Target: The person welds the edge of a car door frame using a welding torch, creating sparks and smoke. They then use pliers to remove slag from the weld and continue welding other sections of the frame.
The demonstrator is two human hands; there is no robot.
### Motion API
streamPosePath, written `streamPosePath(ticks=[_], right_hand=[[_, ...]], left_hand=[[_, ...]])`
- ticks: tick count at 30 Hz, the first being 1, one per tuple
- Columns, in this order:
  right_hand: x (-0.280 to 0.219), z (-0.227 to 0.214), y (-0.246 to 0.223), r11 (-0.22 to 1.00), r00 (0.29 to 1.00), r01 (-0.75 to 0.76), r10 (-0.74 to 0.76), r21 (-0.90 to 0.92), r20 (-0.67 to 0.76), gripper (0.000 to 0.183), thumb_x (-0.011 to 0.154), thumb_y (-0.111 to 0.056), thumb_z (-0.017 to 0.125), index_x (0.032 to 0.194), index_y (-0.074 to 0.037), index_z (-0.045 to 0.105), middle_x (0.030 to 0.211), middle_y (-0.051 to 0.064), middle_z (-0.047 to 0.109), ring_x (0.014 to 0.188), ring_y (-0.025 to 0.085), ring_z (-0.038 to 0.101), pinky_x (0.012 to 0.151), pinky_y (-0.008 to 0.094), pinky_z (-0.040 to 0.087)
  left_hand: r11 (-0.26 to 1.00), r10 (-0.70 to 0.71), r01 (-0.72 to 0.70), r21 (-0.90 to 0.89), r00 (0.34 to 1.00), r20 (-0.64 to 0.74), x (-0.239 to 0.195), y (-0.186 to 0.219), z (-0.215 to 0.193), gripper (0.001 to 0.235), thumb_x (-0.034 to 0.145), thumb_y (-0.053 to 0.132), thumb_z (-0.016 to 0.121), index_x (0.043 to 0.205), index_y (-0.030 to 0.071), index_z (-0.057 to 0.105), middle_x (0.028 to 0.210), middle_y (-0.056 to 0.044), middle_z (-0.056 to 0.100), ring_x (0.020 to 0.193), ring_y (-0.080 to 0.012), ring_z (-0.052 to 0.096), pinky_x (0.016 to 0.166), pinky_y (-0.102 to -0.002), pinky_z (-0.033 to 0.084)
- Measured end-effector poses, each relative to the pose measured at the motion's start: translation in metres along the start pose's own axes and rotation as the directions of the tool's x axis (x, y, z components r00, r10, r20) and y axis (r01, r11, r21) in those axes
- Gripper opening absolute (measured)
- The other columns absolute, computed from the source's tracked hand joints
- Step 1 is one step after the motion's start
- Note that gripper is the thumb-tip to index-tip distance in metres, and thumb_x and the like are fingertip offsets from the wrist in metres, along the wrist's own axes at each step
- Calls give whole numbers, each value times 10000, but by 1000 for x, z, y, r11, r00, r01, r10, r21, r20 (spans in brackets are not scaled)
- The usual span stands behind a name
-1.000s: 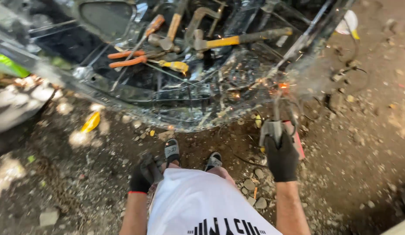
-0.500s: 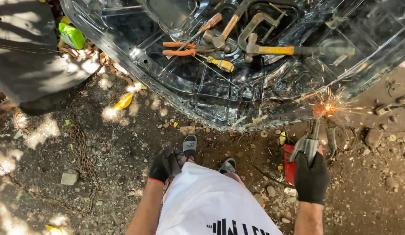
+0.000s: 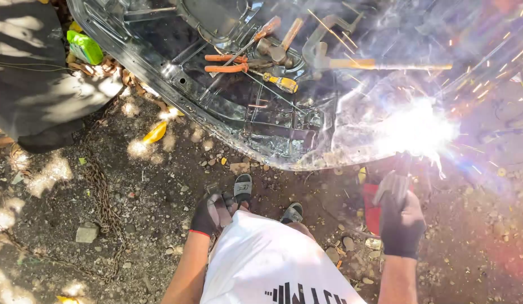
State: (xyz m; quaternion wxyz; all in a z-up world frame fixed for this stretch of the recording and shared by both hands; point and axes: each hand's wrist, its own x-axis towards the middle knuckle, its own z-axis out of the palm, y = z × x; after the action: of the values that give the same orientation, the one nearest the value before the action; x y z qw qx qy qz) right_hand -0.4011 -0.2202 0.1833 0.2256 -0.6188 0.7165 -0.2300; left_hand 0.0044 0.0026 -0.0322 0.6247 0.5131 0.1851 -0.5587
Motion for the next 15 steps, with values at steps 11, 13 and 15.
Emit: streamPosePath(ticks=[11, 13, 15], right_hand=[[3, 2, 7, 998, 999, -41, 41, 40, -5, 289, 994, -279, 701, 1126, -24, 668, 930, 161, 715, 767, 279, 702, 691, 414, 539], [5, -1, 4, 999, 999, -35, 35, 31, -12, 281, 993, -269, 708, 1121, -22, 668, 922, 159, 716, 758, 274, 699, 680, 413, 539], [7, -2, 2, 996, 1000, -31, 31, 88, 0, 252, 989, -247, 695, 1113, -31, 662, 917, 113, 716, 762, 236, 702, 656, 397, 553]], left_hand=[[999, -48, 48, 8, 997, 59, -11, 9, 9, 195, 964, 173, 631, 1081, 37, 555, 888, -159, 666, 723, -307, 675, 596, -467, 591], [997, -74, 74, -2, 995, 71, -9, 9, 11, 202, 964, 171, 634, 1087, 32, 555, 904, -167, 667, 728, -318, 682, 602, -472, 596], [996, -38, 38, 75, 999, -2, -15, 13, 20, 199, 955, 176, 615, 1120, 87, 548, 933, -156, 677, 737, -312, 683, 605, -472, 588]])
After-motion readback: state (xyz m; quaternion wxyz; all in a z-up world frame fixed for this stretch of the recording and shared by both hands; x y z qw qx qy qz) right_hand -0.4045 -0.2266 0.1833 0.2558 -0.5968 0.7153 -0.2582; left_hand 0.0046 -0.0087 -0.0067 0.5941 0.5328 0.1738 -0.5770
